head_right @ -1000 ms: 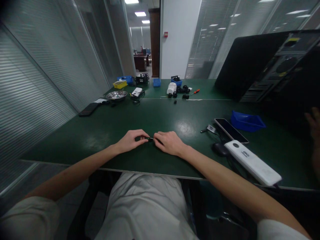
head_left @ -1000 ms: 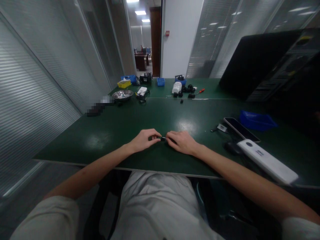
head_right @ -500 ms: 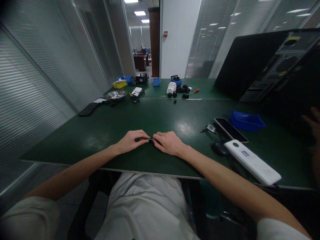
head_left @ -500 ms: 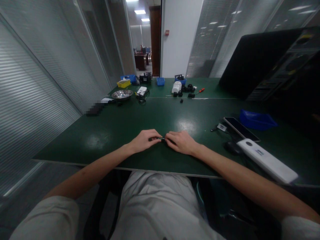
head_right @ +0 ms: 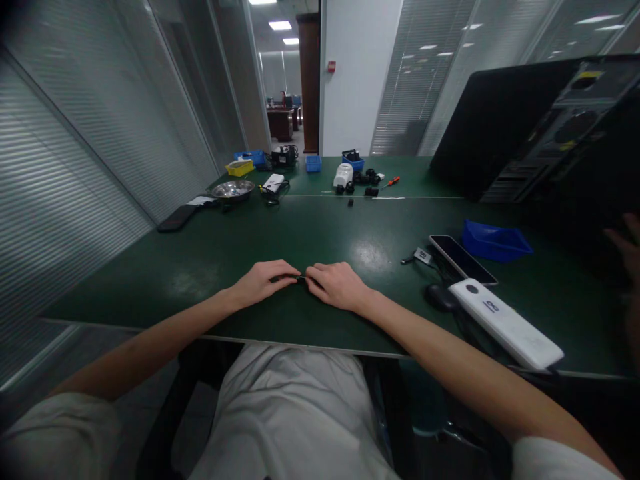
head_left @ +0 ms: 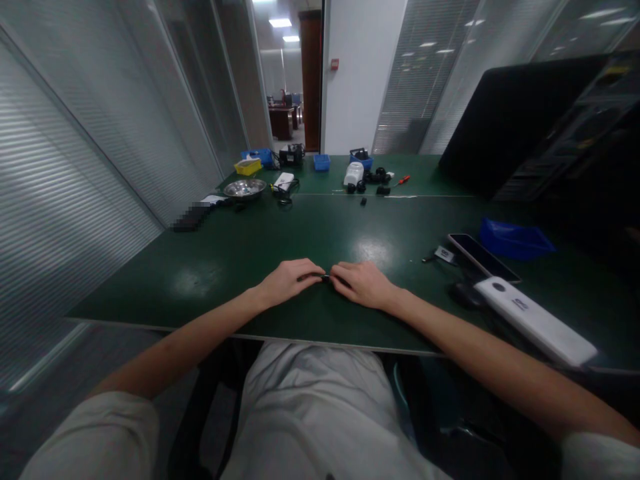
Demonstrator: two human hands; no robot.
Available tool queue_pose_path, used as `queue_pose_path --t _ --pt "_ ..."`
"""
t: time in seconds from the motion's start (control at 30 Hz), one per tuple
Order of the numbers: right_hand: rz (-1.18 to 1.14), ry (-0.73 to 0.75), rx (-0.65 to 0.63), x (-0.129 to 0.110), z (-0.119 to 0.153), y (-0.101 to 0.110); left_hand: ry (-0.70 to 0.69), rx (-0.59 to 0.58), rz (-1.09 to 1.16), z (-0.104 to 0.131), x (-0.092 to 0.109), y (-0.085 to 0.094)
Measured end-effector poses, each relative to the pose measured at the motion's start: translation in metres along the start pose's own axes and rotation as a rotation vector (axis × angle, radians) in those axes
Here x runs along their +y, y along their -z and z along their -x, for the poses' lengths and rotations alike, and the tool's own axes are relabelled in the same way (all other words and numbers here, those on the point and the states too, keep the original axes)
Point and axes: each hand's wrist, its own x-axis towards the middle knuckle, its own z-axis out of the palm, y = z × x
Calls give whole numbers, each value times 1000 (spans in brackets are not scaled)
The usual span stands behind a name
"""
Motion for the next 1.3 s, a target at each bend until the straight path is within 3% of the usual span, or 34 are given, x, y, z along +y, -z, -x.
queue_pose_path --t 0.37,0.67,0.9,1.3 --pt "25 8 -15 0 -1 0 -47 -6 -49 0 -7 -5" --pt "-39 5 16 3 -1 -6 -35 56 45 -1 -7 -5" --pt "-10 -17 -6 0 -2 -1 -61 7 -62 0 -5 -2" --pt "7 -34 5 0 -1 0 -71 25 -142 2 -5 3"
